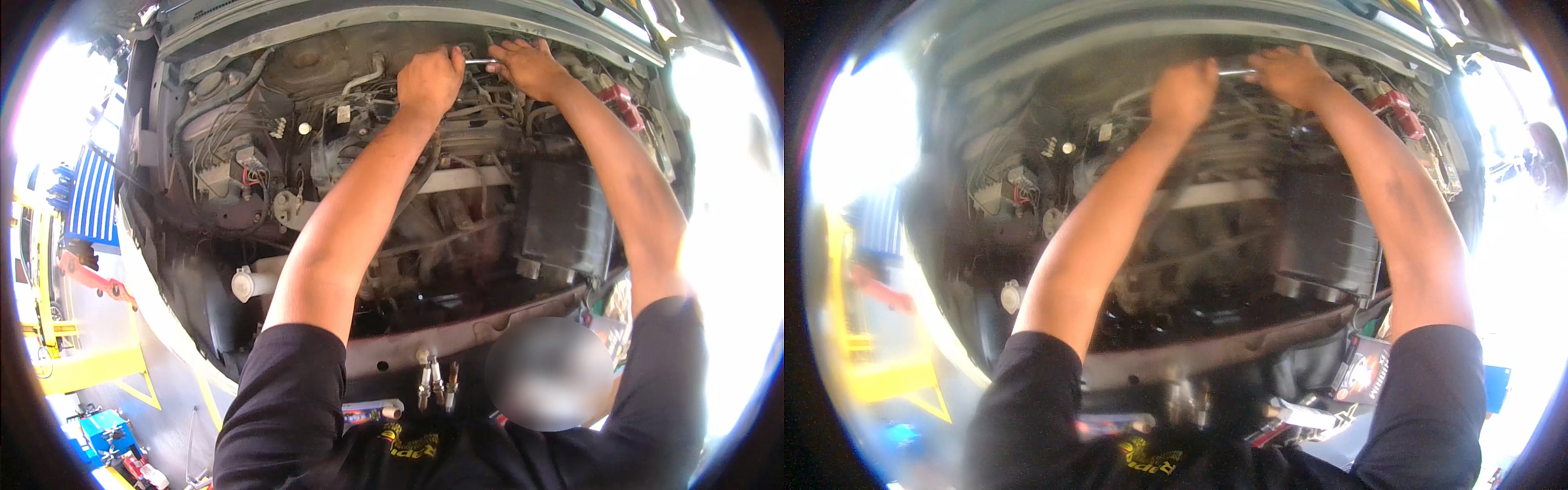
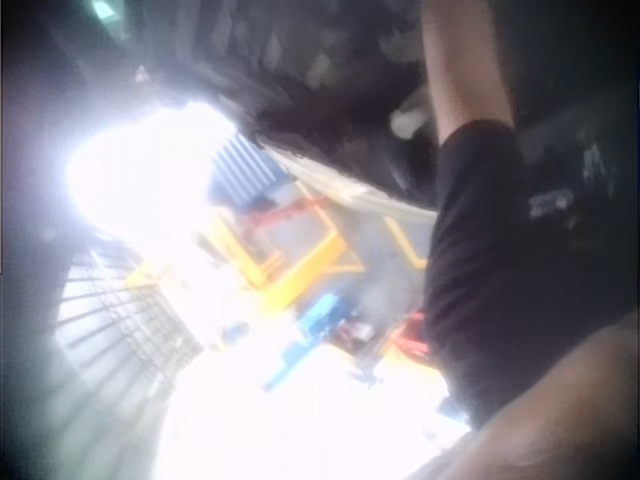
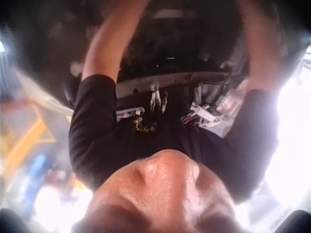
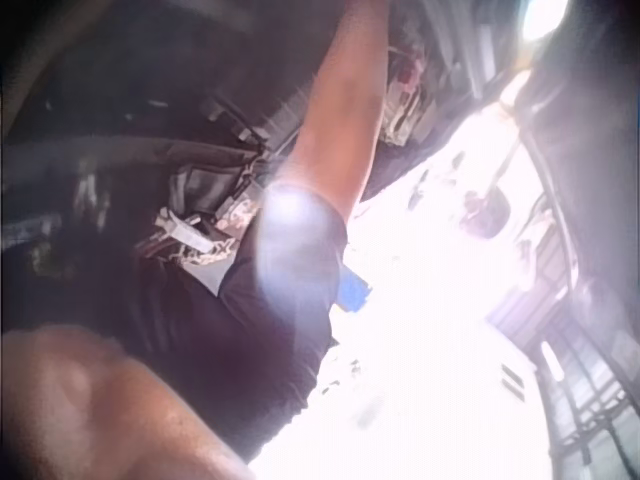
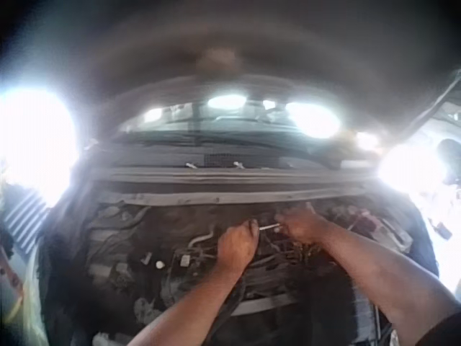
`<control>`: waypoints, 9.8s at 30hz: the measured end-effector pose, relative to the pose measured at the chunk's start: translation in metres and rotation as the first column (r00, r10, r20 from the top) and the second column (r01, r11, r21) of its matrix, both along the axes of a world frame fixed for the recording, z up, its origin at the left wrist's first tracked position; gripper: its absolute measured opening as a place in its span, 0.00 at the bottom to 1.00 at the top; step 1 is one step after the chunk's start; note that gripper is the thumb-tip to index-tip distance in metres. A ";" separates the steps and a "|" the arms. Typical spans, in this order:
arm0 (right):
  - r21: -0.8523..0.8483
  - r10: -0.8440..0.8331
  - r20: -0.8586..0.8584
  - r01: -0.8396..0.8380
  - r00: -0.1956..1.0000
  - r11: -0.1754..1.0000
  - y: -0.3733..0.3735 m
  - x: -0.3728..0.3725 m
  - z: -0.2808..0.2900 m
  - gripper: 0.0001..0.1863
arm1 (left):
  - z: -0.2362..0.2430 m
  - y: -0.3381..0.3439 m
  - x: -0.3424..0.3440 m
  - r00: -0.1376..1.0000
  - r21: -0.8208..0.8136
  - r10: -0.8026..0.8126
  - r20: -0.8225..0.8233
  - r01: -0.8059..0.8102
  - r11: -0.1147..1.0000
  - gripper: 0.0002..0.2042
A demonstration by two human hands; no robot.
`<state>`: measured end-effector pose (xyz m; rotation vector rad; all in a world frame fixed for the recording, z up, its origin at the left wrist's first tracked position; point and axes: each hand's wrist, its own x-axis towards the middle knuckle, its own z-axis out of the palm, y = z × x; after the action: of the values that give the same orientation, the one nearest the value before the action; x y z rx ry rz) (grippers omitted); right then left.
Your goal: The person removes old spark plugs from a car engine using a socket wrench and installs new spark plugs into the engine. The person compares the old and new spark plugs before installation.
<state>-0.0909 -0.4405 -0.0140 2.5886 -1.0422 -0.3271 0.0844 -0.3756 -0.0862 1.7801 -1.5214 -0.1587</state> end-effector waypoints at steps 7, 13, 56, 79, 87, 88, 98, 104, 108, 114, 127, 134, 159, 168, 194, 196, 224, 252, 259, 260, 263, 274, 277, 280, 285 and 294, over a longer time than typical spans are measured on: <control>-0.033 0.047 0.407 -0.037 0.912 0.999 -0.020 -0.001 -0.043 0.29 | -0.031 -0.027 0.025 1.000 -0.196 0.001 -0.003 -0.002 0.981 0.21; 0.128 -0.176 0.324 0.141 0.930 0.982 0.018 0.011 -0.010 0.30 | -0.020 -0.022 0.019 0.991 -0.141 -0.105 -0.083 0.093 0.986 0.22; 0.092 -0.025 0.499 -0.024 0.866 0.995 -0.008 -0.009 -0.022 0.32 | 0.005 -0.019 0.021 0.973 -0.026 -0.180 -0.142 0.178 0.984 0.24; 0.125 -0.212 0.727 0.178 0.653 0.976 0.144 -0.030 0.171 0.22 | 0.146 0.080 0.018 0.854 -0.396 -0.345 -0.389 0.183 0.900 0.11; 0.617 -0.269 0.518 -0.136 0.812 0.775 0.063 0.016 0.073 0.31 | 0.139 0.214 0.087 0.595 -0.450 -0.446 -0.669 0.153 0.880 0.12; 0.443 -0.250 0.303 0.097 0.920 0.891 0.039 0.033 0.051 0.32 | 0.138 0.227 0.098 0.535 -0.450 -0.460 -0.709 0.160 0.878 0.14; 0.449 -0.427 0.130 0.331 0.895 0.830 -0.045 0.096 -0.066 0.47 | 0.097 0.303 0.136 0.391 -0.479 -0.486 -0.781 0.123 0.869 0.23; 0.284 -0.216 0.579 0.054 0.786 0.957 -0.014 0.066 -0.042 0.36 | 0.080 0.307 0.137 0.207 -0.469 -0.468 -0.859 0.046 0.882 0.19; 0.169 -0.028 0.616 -0.097 0.787 0.981 0.004 0.049 -0.038 0.32 | 0.068 0.301 0.143 0.215 -0.439 -0.450 -0.867 0.100 0.893 0.17; 0.197 0.176 0.498 -0.308 0.849 0.931 0.017 0.067 -0.071 0.28 | 0.060 0.300 0.133 0.320 -0.338 -0.338 -0.885 0.058 0.939 0.09; 0.310 -0.169 0.285 0.076 0.943 0.948 0.036 0.104 -0.059 0.19 | 0.064 0.308 0.133 0.416 -0.275 -0.347 -0.840 0.225 0.935 0.26; 0.350 -0.114 0.384 -0.031 0.916 0.936 0.033 0.094 -0.063 0.21 | 0.066 0.311 0.139 0.424 -0.223 -0.338 -0.841 0.297 0.928 0.25; 0.383 0.249 0.832 -0.838 0.496 0.389 0.229 0.159 0.049 0.11 | 0.050 0.312 0.140 0.195 -0.162 -0.216 -0.957 0.263 0.951 0.14; 0.285 0.033 0.470 -0.187 0.882 0.940 0.029 0.109 -0.019 0.11 | 0.056 0.308 0.134 0.404 -0.057 -0.164 -0.900 0.263 0.963 0.23; 0.304 0.055 0.284 -0.145 0.957 0.942 0.019 0.126 -0.049 0.06 | 0.055 0.313 0.136 0.399 0.020 -0.097 -0.912 0.280 0.960 0.20; 0.293 0.080 0.308 -0.174 0.948 0.940 0.018 0.125 -0.050 0.04 | 0.054 0.313 0.136 0.405 0.017 -0.106 -0.908 0.288 0.957 0.20; 0.254 0.097 0.302 -0.177 0.949 0.951 0.015 0.113 -0.033 0.13 | 0.059 0.312 0.133 0.366 0.034 -0.083 -0.927 0.303 0.953 0.17; -0.022 0.378 0.444 -0.412 0.812 0.911 -0.021 0.171 0.141 0.11 | 0.057 0.314 0.133 0.369 0.037 -0.089 -0.925 0.320 0.947 0.20; 0.033 0.236 0.544 -0.302 0.805 0.953 0.025 0.154 0.156 0.16 | 0.055 0.313 0.133 0.363 0.023 -0.105 -0.926 0.331 0.943 0.20; 0.001 0.249 0.538 -0.296 0.805 0.955 0.028 0.150 0.154 0.18 | 0.055 0.313 0.133 0.364 0.026 -0.101 -0.926 0.329 0.944 0.20; 0.465 0.022 0.214 -0.121 0.977 0.877 0.051 0.141 0.138 0.20 | 0.055 0.314 0.135 0.372 0.036 -0.086 -0.924 0.310 0.950 0.20; 0.491 -0.211 -0.083 0.224 0.974 0.842 0.052 0.085 0.047 0.15 | 0.056 0.319 0.135 0.356 0.041 -0.075 -0.932 0.308 0.950 0.15; 0.626 -0.109 0.175 -0.025 0.979 0.779 0.139 0.090 0.092 0.17 | 0.059 0.323 0.134 0.529 0.120 -0.041 -0.848 0.267 0.956 0.19; 0.720 -0.129 0.324 -0.156 0.937 0.676 0.216 0.084 0.145 0.18 | 0.059 0.319 0.139 0.519 0.073 -0.090 -0.850 0.285 0.956 0.17; 0.671 -0.139 0.490 -0.271 0.861 0.690 0.319 0.062 0.190 0.18 | 0.075 0.326 0.142 0.441 -0.162 -0.305 -0.844 0.332 0.929 0.09; -0.121 0.321 0.661 -0.325 0.679 0.938 0.456 0.030 0.233 0.25 | 0.207 0.389 0.096 0.373 -0.120 -0.737 -0.564 0.845 0.521 0.11</control>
<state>-0.0613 0.0154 0.2194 2.8814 -0.7190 0.7672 0.1800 0.0129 0.1207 0.7795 -1.8033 -1.2547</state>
